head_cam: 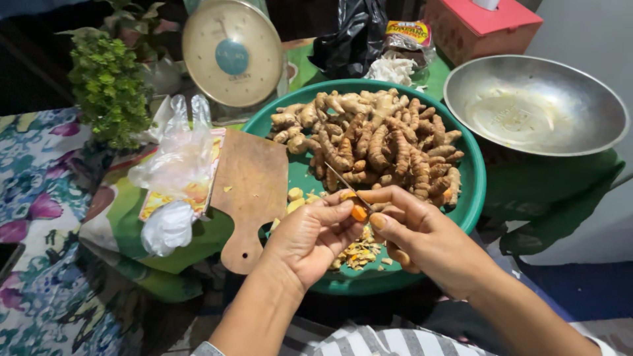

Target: The person peels turmeric roots one by one using a small knife. They hold each root in the left hand and scrape off the skin with the knife, placing the peeled pieces into a green basin. The process is repeated continuously throughout the clip.

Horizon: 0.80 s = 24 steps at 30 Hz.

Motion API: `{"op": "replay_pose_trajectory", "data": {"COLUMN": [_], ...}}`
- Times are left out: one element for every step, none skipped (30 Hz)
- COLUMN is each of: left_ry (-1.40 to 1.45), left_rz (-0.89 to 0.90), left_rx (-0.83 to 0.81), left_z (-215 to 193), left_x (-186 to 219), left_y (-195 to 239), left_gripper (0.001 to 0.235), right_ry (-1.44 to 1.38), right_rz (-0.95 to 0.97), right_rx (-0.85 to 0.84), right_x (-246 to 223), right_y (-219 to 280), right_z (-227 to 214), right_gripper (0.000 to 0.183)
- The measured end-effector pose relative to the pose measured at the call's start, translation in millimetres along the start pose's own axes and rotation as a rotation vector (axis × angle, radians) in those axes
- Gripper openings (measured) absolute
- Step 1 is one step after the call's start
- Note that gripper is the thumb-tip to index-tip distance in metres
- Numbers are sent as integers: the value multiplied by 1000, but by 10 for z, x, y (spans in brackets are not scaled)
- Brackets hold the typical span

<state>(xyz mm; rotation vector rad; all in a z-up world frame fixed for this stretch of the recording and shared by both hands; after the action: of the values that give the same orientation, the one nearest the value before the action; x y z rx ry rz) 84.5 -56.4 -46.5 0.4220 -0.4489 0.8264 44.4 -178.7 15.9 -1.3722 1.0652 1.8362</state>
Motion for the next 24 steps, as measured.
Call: {"op": "replay_pose_trajectory", "data": {"left_ry": [18,36,55,47,39,32,8,-15,-38,-65,-93,-122,-105,-88,-72,-28,15,59,65,71,79,96,114,132], "left_rz": [-10,-20,-30,-38,-41,-44,-45,-45,-43,-54,-62,-70,-54,-37,-22,-13,-3,6,19,31,45,56,66,76], "left_rx": [1,1,1,4,7,10,-8,-26,-40,-47,-56,-64,-78,-92,-110,-114,-121,-128,-104,-80,-54,-62,-69,-76], "left_z": [5,10,14,14,15,18,38,58,72,80,96,112,133,151,172,173,176,175,137,95,54,53,54,59], "left_x": [-25,-46,-67,-64,-42,-19,6,30,50,49,51,51,68,83,104,123,150,178,221,277,324,347,360,368], "left_y": [-32,-58,-78,-92,-104,-106,-97,-78,-48,-9,28,61,79,97,104,117,130,147,172,202,242,277,315,350], "left_gripper": [22,22,22,22,21,21,21,22,22,23,23,23,23,22,22,23,24,25,26,27,29,28,28,27], "right_ry": [-1,-1,-1,-38,-72,-106,-101,-96,-92,-91,-88,-84,-110,-136,-160,-234,-307,-380,-532,-685,-837,-1049,-1262,-1474], "right_rz": [8,15,23,27,31,34,38,42,48,57,64,70,66,62,57,73,87,101,115,128,143,164,185,207], "right_rx": [11,21,33,34,32,31,25,20,11,31,51,70,50,30,14,12,10,7,2,-5,-17,-33,-49,-66], "right_x": [5,6,13,30,38,47,49,54,65,78,75,79,84,94,106,157,203,252,326,394,448,489,507,501], "right_y": [-18,-37,-44,-42,-44,-46,-51,-56,-65,-77,-103,-123,-149,-170,-187,-201,-217,-232,-254,-286,-305,-293,-262,-242], "right_z": [-38,-75,-103,-108,-105,-94,-74,-47,-15,-17,-31,-43,-16,6,15,14,9,5,24,53,93,149,207,274], "right_gripper": [43,42,41,41,40,40,40,40,40,37,35,33,32,31,30,31,32,33,33,35,39,42,46,50]}}
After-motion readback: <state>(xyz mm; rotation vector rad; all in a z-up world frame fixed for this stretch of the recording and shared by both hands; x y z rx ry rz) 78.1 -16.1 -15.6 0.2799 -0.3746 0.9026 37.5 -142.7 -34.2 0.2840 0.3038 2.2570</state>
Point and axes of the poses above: each hand's wrist, its own y-axis away from the middle knuckle, its own z-axis out of the palm, x = y × z, the point moved 10 cm from there along -y, towards the middle knuckle, and after that the axes turned 15 degrees about -x, right-handed, at the moved point
